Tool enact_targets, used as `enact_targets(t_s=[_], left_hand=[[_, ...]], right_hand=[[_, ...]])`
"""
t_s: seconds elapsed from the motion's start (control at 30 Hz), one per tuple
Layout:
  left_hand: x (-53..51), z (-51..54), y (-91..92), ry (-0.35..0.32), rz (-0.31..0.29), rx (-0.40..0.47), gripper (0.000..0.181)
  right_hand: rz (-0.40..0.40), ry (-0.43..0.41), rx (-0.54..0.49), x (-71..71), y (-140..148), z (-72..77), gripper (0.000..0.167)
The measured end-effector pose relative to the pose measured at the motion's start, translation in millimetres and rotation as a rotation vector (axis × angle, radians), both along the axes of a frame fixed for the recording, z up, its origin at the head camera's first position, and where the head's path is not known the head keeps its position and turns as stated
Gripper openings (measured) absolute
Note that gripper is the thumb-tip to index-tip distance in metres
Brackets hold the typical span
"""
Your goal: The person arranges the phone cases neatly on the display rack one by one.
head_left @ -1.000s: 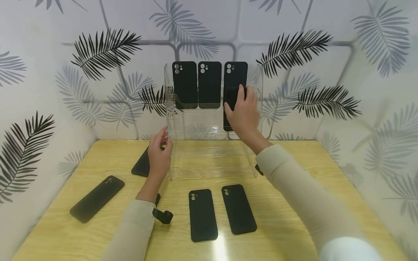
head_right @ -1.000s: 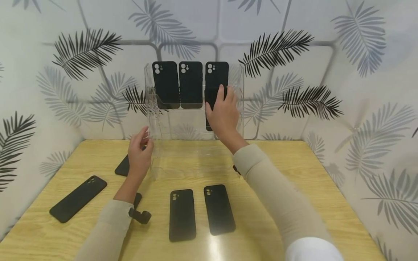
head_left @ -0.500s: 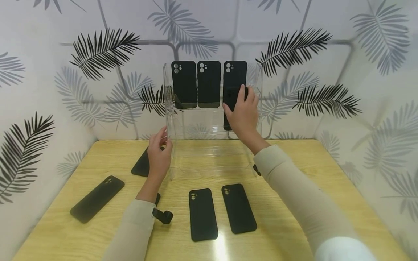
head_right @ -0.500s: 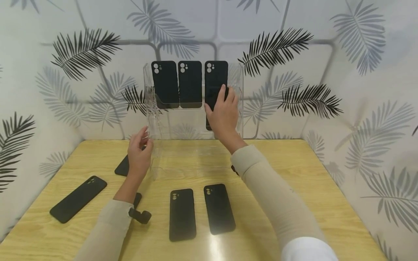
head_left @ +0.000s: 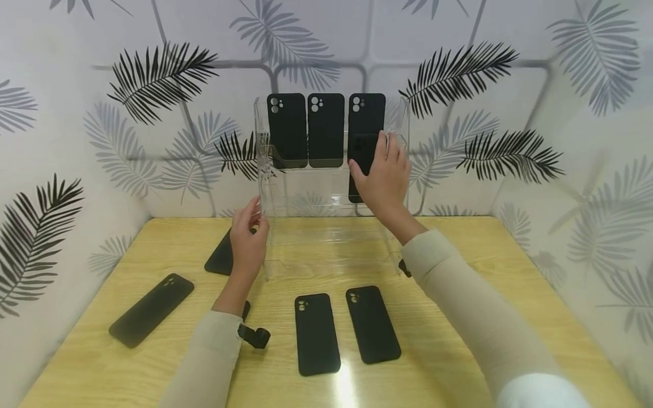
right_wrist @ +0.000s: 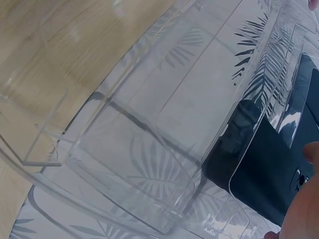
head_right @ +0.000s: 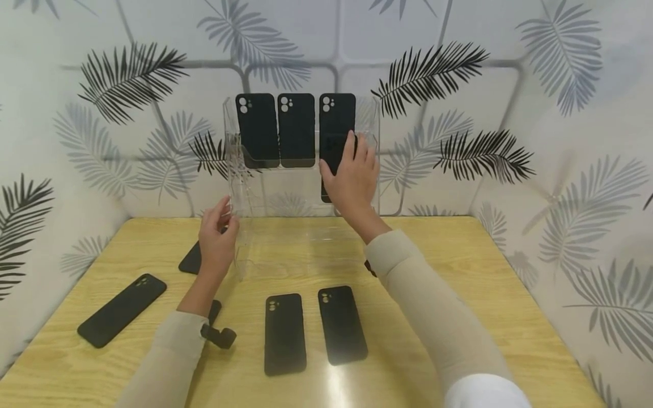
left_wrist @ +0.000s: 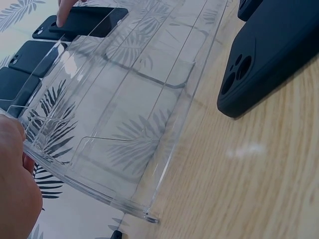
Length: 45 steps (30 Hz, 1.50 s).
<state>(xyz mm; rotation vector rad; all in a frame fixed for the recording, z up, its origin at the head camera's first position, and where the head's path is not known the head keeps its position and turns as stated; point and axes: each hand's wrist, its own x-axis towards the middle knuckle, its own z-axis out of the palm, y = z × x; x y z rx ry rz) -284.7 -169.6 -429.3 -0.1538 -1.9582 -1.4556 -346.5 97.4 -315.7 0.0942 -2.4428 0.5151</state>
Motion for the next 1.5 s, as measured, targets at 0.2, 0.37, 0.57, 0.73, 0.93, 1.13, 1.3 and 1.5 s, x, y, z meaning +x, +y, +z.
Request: enact_targets(t_s=[0.2, 0.37, 0.57, 0.73, 0.93, 1.13, 1.3, 1.5], left_hand=[[0.8, 2.2, 2.2, -0.007, -0.005, 0.006, 0.048], [1.4, 3.4, 1.6, -0.009, -0.003, 0.013, 0.048], [2.0, 2.5, 0.9, -0.013, -0.007, 0.015, 0.047], [1.9, 1.2, 0.8, -0.025, -0.005, 0.011, 0.047], [2.0, 1.5, 0.3, -0.013, -0.007, 0.005, 0.047], [2.4, 2.1, 0.4, -0.008, -0.008, 0.003, 0.047], [1.3, 2.4, 0.2, 0.0, -0.008, 0.009, 0.047], [1.2, 2.0, -0.2, -0.021, -0.014, 0.014, 0.046]], right_hand=[[0.024, 0.017, -0.028, 15.8, 12, -5.0, 0.078], [0.076, 0.033, -0.018, 35.1, 21, -15.4, 0.073], [0.157, 0.044, 0.011, 62.4, 29, -38.1, 0.068], [0.206, -0.051, 0.017, 88.0, 34, -60.3, 0.069], [0.262, -0.147, 0.054, 114.3, 41, -89.5, 0.071], [0.295, -0.223, 0.117, 137.6, 44, -113.2, 0.071], [0.335, -0.323, 0.154, 154.0, 43, -126.9, 0.072], [0.324, -0.485, 0.189, 164.6, 42, -139.3, 0.076]])
